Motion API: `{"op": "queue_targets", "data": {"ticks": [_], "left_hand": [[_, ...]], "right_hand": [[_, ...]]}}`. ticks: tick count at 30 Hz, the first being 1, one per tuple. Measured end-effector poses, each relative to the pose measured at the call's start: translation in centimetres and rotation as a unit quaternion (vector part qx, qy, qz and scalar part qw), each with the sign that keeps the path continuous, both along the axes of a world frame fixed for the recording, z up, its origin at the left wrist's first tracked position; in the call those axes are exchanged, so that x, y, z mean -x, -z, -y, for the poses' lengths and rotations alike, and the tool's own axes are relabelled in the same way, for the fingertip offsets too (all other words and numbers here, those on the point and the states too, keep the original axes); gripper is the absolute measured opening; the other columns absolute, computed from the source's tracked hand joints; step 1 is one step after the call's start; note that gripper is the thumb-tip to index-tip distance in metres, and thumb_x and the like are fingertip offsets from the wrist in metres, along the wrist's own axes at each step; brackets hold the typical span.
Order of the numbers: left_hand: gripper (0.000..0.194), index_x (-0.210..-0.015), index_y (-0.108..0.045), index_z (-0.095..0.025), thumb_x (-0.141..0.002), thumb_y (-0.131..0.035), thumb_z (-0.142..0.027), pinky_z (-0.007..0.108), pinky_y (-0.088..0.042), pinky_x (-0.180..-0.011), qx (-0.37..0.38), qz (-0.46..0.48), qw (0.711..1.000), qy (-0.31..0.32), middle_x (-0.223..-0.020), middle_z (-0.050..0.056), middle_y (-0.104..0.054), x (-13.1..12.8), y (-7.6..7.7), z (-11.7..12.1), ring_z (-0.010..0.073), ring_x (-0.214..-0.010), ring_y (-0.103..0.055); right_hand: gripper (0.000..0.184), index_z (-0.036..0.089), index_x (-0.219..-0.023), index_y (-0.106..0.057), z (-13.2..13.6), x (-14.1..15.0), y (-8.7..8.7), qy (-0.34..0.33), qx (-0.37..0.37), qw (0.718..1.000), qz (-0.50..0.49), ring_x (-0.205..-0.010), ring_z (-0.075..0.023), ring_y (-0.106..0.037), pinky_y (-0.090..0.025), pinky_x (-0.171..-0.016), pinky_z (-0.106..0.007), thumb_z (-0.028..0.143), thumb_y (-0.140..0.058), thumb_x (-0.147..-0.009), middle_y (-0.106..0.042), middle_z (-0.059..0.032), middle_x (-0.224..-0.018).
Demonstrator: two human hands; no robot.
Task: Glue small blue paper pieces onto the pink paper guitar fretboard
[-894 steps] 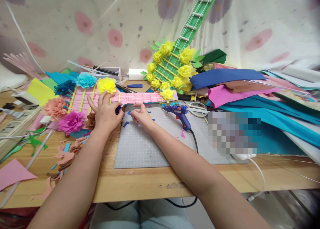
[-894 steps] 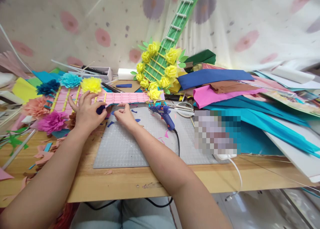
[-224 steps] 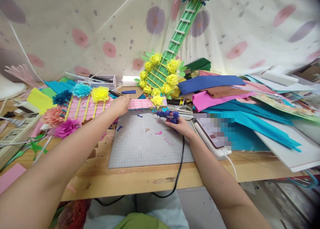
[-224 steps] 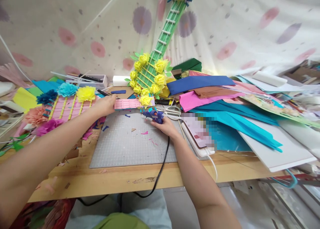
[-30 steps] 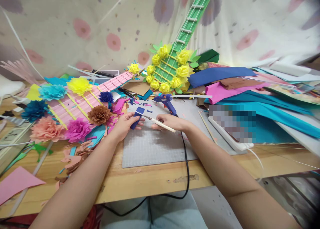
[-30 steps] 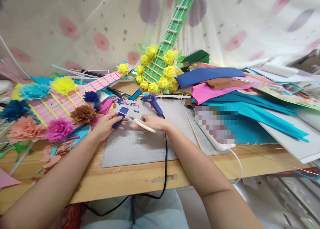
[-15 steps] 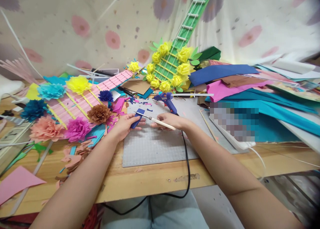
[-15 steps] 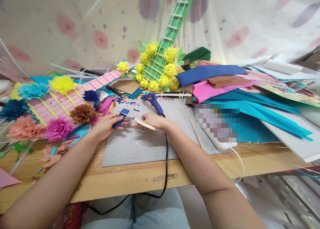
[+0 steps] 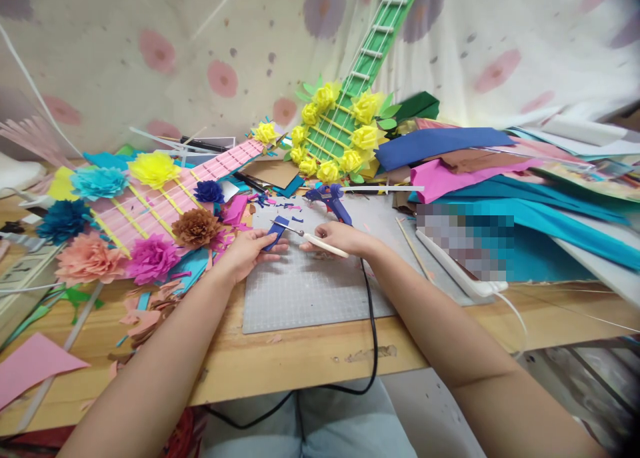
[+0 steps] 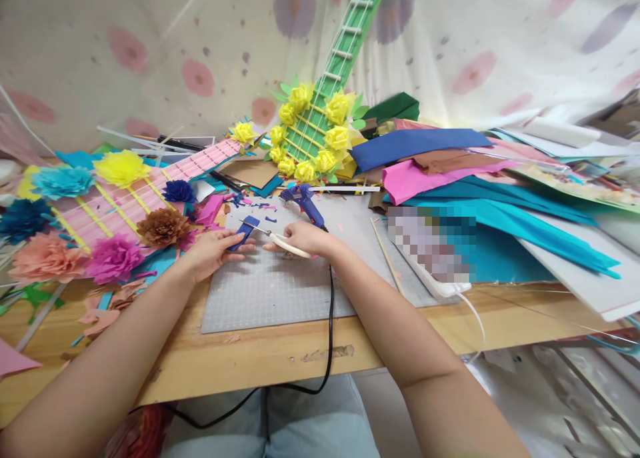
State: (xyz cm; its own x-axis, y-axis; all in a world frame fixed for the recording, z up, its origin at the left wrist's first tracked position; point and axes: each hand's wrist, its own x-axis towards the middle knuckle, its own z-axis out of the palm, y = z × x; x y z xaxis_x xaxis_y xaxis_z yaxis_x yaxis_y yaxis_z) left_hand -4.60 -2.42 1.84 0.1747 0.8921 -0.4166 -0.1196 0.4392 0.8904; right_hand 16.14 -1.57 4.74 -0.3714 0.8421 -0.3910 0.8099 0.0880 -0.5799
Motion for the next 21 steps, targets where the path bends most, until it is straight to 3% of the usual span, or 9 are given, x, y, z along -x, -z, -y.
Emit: {"op": "queue_targets", "data": {"ticks": [11, 17, 21], "left_hand": [[0.006, -0.078, -0.063, -0.007, -0.079, -0.059, -0.011, 0.017, -0.053, -0.049, 0.006, -0.008, 1.0, -0.002, -0.092, 0.014, -0.071, 0.0, -0.3, 0.0, 0.0135, -0.067, -0.068], [0.017, -0.09, -0.058, -0.013, -0.076, -0.063, -0.02, 0.021, -0.054, -0.051, -0.098, 0.009, 0.992, -0.074, -0.092, 0.009, -0.07, -0.2, 0.1, 0.1, 0.0146, -0.07, -0.068], [0.027, -0.095, -0.054, -0.017, -0.073, -0.066, -0.027, 0.019, -0.053, -0.05, -0.147, 0.037, 0.985, -0.087, -0.097, 0.005, -0.068, -0.1, 0.4, 0.1, 0.0131, -0.07, -0.067]], "right_hand": [[0.054, 0.019, -0.066, -0.045, -0.8, -0.5, 1.3, 0.008, -0.018, 1.0, -0.018, -0.053, -0.0108, -0.045, -0.028, -0.048, -0.024, 0.072, -0.056, -0.065, -0.052, 0.0004, -0.059], [0.052, 0.02, -0.084, -0.045, -0.4, -0.9, 1.1, -0.007, -0.103, 0.993, -0.058, -0.069, -0.0136, -0.049, -0.035, -0.058, -0.024, 0.067, -0.059, -0.066, -0.055, -0.0013, -0.08], [0.054, 0.02, -0.09, -0.043, 0.2, -0.6, 1.1, -0.028, -0.118, 0.992, -0.043, -0.071, -0.0153, -0.051, -0.034, -0.059, -0.025, 0.066, -0.059, -0.066, -0.055, -0.0018, -0.082]]}}
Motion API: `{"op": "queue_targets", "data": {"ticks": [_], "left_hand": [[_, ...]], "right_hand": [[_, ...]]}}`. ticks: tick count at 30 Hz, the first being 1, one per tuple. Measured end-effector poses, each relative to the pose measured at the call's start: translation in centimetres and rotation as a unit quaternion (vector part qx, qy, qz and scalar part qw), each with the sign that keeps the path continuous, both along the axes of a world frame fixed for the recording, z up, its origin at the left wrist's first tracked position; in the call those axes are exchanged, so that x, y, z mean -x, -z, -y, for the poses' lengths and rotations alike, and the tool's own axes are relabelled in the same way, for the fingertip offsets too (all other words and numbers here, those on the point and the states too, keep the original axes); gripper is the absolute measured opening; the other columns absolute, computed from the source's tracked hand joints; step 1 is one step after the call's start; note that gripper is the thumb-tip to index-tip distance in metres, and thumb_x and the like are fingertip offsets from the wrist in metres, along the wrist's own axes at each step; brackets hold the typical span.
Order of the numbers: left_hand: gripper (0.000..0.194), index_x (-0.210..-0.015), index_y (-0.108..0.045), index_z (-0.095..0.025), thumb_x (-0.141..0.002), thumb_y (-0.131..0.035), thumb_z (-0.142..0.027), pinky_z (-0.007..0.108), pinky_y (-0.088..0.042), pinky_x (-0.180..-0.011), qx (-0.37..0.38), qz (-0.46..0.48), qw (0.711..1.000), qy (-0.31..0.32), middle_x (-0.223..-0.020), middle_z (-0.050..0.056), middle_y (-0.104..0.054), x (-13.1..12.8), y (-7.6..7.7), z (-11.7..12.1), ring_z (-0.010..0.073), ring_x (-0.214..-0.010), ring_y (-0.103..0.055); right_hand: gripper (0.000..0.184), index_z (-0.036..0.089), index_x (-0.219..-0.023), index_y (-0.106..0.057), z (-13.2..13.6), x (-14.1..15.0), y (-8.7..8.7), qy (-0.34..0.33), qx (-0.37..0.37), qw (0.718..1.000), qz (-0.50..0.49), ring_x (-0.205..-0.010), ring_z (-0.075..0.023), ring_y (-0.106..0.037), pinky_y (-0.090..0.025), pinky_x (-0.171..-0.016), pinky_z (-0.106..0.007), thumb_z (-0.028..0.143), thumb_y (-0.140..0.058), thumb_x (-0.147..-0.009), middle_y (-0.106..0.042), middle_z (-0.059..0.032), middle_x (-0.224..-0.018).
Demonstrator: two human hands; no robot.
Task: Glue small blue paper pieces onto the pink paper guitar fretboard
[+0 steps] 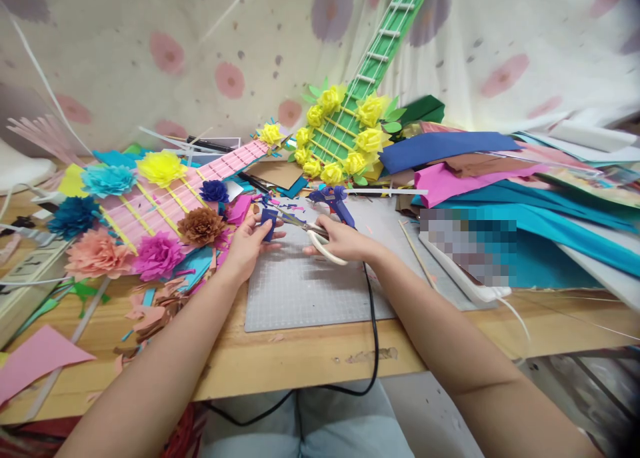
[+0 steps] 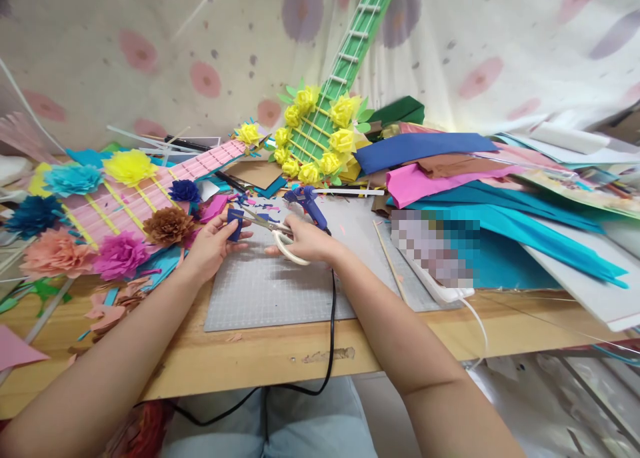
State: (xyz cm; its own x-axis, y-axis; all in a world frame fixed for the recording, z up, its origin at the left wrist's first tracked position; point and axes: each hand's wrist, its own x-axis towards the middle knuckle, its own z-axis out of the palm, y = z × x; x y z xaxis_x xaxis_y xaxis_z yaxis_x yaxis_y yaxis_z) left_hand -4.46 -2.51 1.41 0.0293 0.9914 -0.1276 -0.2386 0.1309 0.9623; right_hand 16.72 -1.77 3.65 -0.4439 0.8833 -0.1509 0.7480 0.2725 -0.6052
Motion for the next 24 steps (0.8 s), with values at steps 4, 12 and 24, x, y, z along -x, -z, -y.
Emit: {"op": "queue_targets", "data": {"ticks": [4, 12, 24], "left_hand": [[0.026, -0.09, -0.054, -0.017, -0.07, -0.068, -0.026, 0.019, -0.054, -0.051, -0.006, 0.004, 1.0, 0.006, -0.091, 0.001, -0.066, -0.01, 0.12, 0.0, 0.0103, -0.065, -0.065], [0.022, -0.088, -0.058, -0.015, -0.071, -0.067, -0.025, 0.021, -0.055, -0.053, 0.012, -0.007, 0.999, 0.03, -0.09, 0.004, -0.068, 0.02, -0.1, -0.02, 0.0117, -0.068, -0.065], [0.015, -0.085, -0.06, -0.014, -0.072, -0.064, -0.019, 0.02, -0.053, -0.052, 0.035, -0.025, 0.999, 0.032, -0.083, 0.005, -0.069, -0.03, -0.48, 0.0, 0.012, -0.066, -0.066]], "right_hand": [[0.054, 0.021, -0.088, -0.044, 0.16, 0.35, 0.13, -0.012, -0.009, 1.0, 0.018, -0.068, -0.0153, -0.05, -0.032, -0.058, -0.025, 0.068, -0.057, -0.066, -0.055, -0.001, -0.078], [0.049, 0.02, -0.076, -0.049, 0.08, 0.68, -0.15, 0.02, 0.0, 1.0, 0.015, -0.068, -0.0142, -0.049, -0.03, -0.058, -0.024, 0.066, -0.061, -0.064, -0.056, -0.0001, -0.073], [0.051, 0.02, -0.079, -0.048, -0.08, 0.38, -0.08, 0.006, 0.016, 1.0, 0.013, -0.068, -0.0147, -0.05, -0.032, -0.058, -0.025, 0.068, -0.06, -0.063, -0.058, -0.0006, -0.076]]}}
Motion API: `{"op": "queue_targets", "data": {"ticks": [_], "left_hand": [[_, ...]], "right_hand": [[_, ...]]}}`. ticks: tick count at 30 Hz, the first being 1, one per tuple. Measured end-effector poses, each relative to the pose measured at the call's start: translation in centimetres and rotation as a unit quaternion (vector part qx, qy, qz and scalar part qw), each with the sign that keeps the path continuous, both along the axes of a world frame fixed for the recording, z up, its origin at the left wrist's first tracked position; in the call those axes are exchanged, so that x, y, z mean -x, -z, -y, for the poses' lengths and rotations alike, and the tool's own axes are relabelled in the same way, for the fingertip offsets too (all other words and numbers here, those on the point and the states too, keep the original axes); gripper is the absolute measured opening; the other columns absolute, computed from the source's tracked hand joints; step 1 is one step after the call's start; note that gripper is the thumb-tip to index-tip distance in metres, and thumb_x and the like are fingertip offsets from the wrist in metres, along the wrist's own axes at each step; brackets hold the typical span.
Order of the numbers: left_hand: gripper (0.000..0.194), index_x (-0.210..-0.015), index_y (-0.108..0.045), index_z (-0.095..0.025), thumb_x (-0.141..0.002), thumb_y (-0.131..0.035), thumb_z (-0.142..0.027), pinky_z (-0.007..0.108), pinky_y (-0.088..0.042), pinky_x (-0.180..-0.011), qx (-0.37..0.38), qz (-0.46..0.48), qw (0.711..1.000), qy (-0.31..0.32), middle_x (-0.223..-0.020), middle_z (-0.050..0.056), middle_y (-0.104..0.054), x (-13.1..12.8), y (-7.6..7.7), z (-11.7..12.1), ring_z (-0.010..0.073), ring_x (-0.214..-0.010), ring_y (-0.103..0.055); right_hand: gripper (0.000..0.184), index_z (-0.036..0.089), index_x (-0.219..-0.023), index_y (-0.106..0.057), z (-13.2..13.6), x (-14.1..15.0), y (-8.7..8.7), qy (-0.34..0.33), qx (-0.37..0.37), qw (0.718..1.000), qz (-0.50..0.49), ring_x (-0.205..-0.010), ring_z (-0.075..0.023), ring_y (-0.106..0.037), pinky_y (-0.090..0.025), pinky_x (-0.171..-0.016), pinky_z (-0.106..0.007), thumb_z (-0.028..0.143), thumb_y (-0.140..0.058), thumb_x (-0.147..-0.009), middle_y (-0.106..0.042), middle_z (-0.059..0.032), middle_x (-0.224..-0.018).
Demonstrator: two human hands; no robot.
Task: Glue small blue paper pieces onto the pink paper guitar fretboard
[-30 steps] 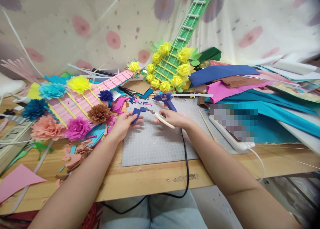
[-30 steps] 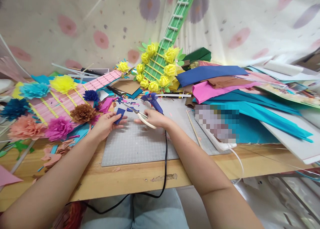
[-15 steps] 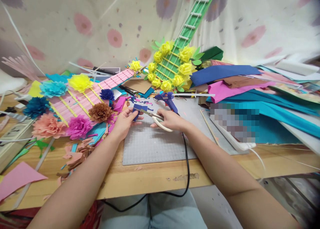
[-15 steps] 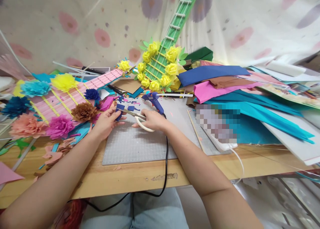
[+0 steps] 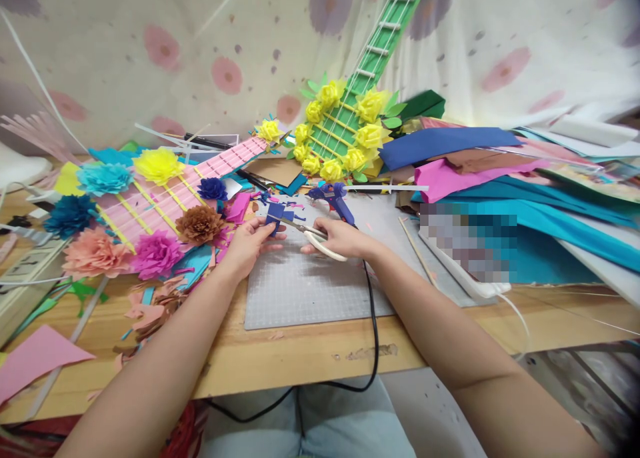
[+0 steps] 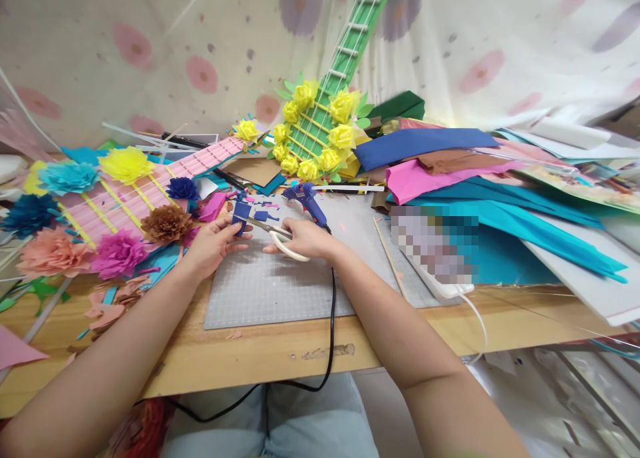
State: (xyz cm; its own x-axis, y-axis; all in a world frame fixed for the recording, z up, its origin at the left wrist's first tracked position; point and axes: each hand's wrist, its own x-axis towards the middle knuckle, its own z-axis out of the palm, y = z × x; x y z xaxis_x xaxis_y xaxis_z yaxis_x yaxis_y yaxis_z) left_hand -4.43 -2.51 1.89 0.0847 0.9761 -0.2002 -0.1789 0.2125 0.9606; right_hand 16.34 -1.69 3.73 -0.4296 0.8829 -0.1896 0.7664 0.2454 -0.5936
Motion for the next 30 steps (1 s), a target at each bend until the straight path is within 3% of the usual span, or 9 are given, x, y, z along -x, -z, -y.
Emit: {"op": "queue_targets", "data": {"ticks": [21, 30], "left_hand": [[0.007, -0.08, -0.061, -0.011, -0.074, -0.062, -0.013, 0.018, -0.052, -0.05, 0.066, -0.015, 0.998, 0.012, -0.082, 0.009, -0.071, 0.1, -0.15, -0.04, 0.0119, -0.063, -0.066], [0.003, -0.075, -0.062, -0.009, -0.077, -0.06, -0.011, 0.019, -0.052, -0.048, 0.103, -0.019, 0.994, 0.004, -0.074, 0.009, -0.07, 0.12, -0.62, 0.05, 0.013, -0.061, -0.066]], "right_hand": [[0.05, 0.019, -0.068, -0.046, -0.54, -0.25, -0.02, 0.009, 0.041, 0.999, -0.014, -0.062, -0.0117, -0.045, -0.029, -0.053, -0.024, 0.067, -0.061, -0.062, -0.055, 0.0016, -0.066], [0.053, 0.019, -0.068, -0.049, -0.87, -0.35, 0.27, 0.022, 0.006, 0.999, 0.036, -0.063, -0.0133, -0.047, -0.029, -0.054, -0.025, 0.072, -0.058, -0.062, -0.057, -0.0008, -0.068]]}}
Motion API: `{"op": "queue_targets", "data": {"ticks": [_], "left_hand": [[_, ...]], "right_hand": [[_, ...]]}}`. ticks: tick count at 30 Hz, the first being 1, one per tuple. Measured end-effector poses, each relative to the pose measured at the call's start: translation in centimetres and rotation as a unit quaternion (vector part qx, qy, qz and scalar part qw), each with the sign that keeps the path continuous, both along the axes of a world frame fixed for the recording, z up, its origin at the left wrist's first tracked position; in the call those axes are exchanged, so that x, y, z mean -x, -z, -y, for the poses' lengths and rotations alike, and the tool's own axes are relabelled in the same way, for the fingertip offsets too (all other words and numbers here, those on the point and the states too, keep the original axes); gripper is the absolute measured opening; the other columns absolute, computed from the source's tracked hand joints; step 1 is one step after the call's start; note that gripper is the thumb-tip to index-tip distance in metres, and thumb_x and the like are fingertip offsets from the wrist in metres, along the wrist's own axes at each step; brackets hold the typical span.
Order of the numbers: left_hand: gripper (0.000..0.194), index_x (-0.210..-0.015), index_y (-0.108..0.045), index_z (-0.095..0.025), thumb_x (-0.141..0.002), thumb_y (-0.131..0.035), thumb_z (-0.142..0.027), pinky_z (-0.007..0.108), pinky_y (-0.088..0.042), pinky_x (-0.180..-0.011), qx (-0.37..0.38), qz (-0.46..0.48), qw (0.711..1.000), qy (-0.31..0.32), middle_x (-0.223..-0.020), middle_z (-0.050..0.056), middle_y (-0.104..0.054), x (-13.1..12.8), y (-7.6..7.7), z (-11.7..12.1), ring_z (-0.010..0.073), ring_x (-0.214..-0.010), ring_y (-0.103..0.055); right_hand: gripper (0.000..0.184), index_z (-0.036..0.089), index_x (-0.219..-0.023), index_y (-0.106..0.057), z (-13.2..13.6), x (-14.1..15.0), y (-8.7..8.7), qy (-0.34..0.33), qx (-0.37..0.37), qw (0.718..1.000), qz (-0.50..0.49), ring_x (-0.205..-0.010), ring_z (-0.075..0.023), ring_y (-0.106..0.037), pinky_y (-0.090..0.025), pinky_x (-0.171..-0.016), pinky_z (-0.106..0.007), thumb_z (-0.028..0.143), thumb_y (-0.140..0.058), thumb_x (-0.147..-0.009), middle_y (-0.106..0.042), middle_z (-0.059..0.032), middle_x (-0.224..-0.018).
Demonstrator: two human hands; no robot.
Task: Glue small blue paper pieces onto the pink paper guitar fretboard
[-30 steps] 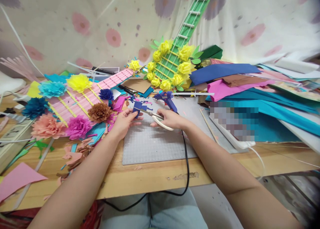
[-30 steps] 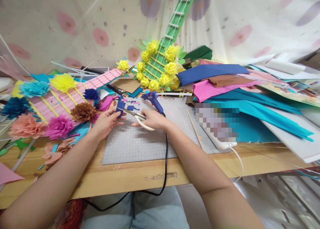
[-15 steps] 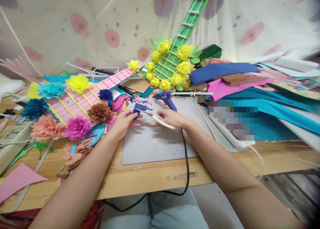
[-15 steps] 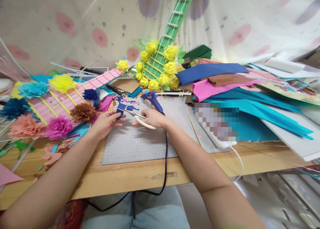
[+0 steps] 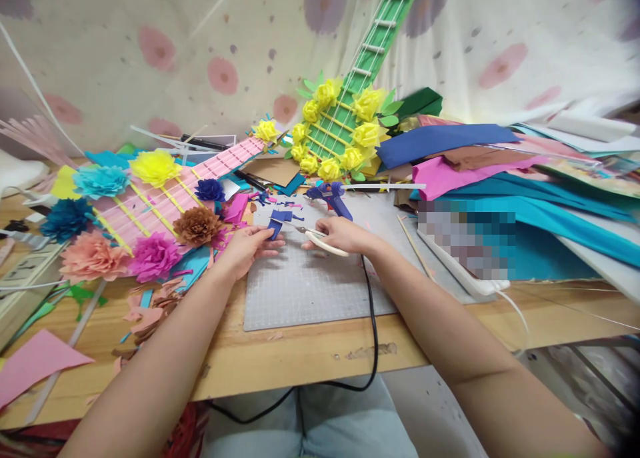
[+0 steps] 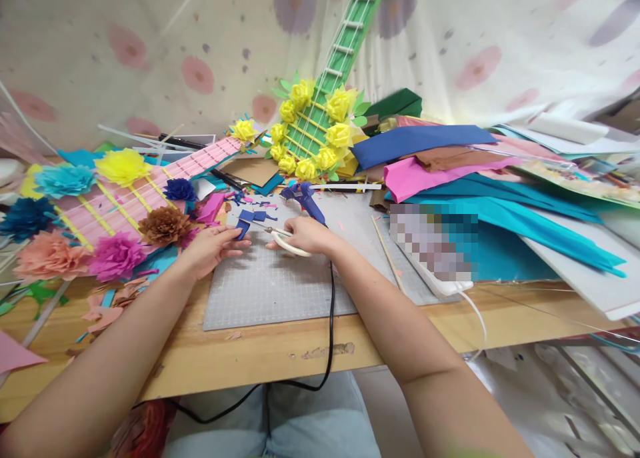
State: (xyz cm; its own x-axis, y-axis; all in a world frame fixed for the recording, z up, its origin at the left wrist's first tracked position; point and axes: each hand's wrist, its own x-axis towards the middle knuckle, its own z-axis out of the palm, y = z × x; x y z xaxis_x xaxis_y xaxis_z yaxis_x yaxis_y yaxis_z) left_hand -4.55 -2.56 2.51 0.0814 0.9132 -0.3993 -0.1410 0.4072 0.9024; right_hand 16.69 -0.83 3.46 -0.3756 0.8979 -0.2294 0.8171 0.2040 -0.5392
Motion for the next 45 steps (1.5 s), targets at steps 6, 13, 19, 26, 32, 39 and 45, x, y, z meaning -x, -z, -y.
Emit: {"op": "queue_targets", "data": {"ticks": [6, 13, 19, 26, 32, 39, 45], "left_hand": [[0.004, -0.074, -0.062, -0.009, -0.077, -0.06, -0.01, 0.018, -0.051, -0.047, 0.01, -0.024, 1.0, 0.006, -0.073, 0.009, -0.07, 0.3, 0.3, -0.2, 0.013, -0.06, -0.066], [0.012, -0.069, -0.061, -0.008, -0.08, -0.056, -0.009, 0.016, -0.049, -0.045, 0.024, -0.055, 0.998, 0.012, -0.069, 0.009, -0.069, 0.4, 0.5, -0.3, 0.0125, -0.058, -0.066], [0.008, -0.072, -0.059, -0.008, -0.079, -0.057, -0.009, 0.018, -0.049, -0.043, 0.019, -0.065, 0.998, -0.005, -0.072, 0.009, -0.069, 0.1, 0.2, -0.2, 0.0129, -0.056, -0.065], [0.012, -0.088, -0.05, -0.016, -0.08, -0.058, -0.019, 0.02, -0.052, -0.046, -0.11, 0.018, 0.99, -0.091, -0.081, 0.004, -0.069, -0.1, 0.1, -0.1, 0.0126, -0.059, -0.066], [0.003, -0.084, -0.048, -0.015, -0.083, -0.05, -0.015, 0.019, -0.052, -0.046, -0.111, 0.044, 0.99, -0.071, -0.067, 0.001, -0.066, -0.5, 0.2, 0.1, 0.0091, -0.051, -0.061], [0.009, -0.084, -0.049, -0.014, -0.079, -0.056, -0.015, 0.018, -0.051, -0.045, -0.108, 0.041, 0.991, -0.072, -0.067, 0.0, -0.065, -0.7, 0.3, 0.1, 0.0073, -0.048, -0.059], [0.006, -0.081, -0.05, -0.014, -0.079, -0.055, -0.015, 0.018, -0.051, -0.046, -0.107, 0.042, 0.992, -0.055, -0.069, 0.002, -0.067, -0.6, 0.4, 0.1, 0.0079, -0.049, -0.06]], "right_hand": [[0.055, 0.019, -0.07, -0.054, 0.1, 0.3, 0.0, -0.004, -0.009, 0.999, 0.048, -0.064, -0.0141, -0.049, -0.029, -0.054, -0.025, 0.074, -0.054, -0.064, -0.058, -0.0021, -0.069], [0.051, 0.018, -0.072, -0.058, 0.3, 0.8, -0.3, 0.002, -0.012, 0.995, 0.097, -0.068, -0.0156, -0.052, -0.03, -0.054, -0.025, 0.069, -0.056, -0.068, -0.062, -0.0043, -0.073], [0.048, 0.018, -0.072, -0.054, 0.2, 0.4, 0.0, 0.004, -0.023, 0.998, 0.06, -0.068, -0.0156, -0.054, -0.031, -0.055, -0.024, 0.066, -0.056, -0.07, -0.062, -0.004, -0.074], [0.05, 0.019, -0.091, -0.048, 0.7, 0.1, -0.1, 0.03, -0.075, 0.997, -0.008, -0.072, -0.0166, -0.055, -0.034, -0.058, -0.024, 0.064, -0.055, -0.071, -0.061, -0.0041, -0.085], [0.049, 0.02, -0.089, -0.046, 1.1, 0.3, 0.1, -0.028, -0.048, 0.998, -0.01, -0.07, -0.0159, -0.053, -0.033, -0.057, -0.024, 0.065, -0.055, -0.07, -0.06, -0.0025, -0.082], [0.051, 0.02, -0.08, -0.049, 1.0, 0.5, 0.1, -0.034, -0.022, 0.999, -0.012, -0.067, -0.0144, -0.051, -0.031, -0.055, -0.024, 0.069, -0.056, -0.067, -0.058, -0.0001, -0.074], [0.051, 0.019, -0.073, -0.05, 0.8, 0.4, 0.0, -0.014, 0.026, 0.998, -0.047, -0.065, -0.0131, -0.049, -0.03, -0.054, -0.024, 0.068, -0.06, -0.063, -0.059, -0.0003, -0.071]]}}
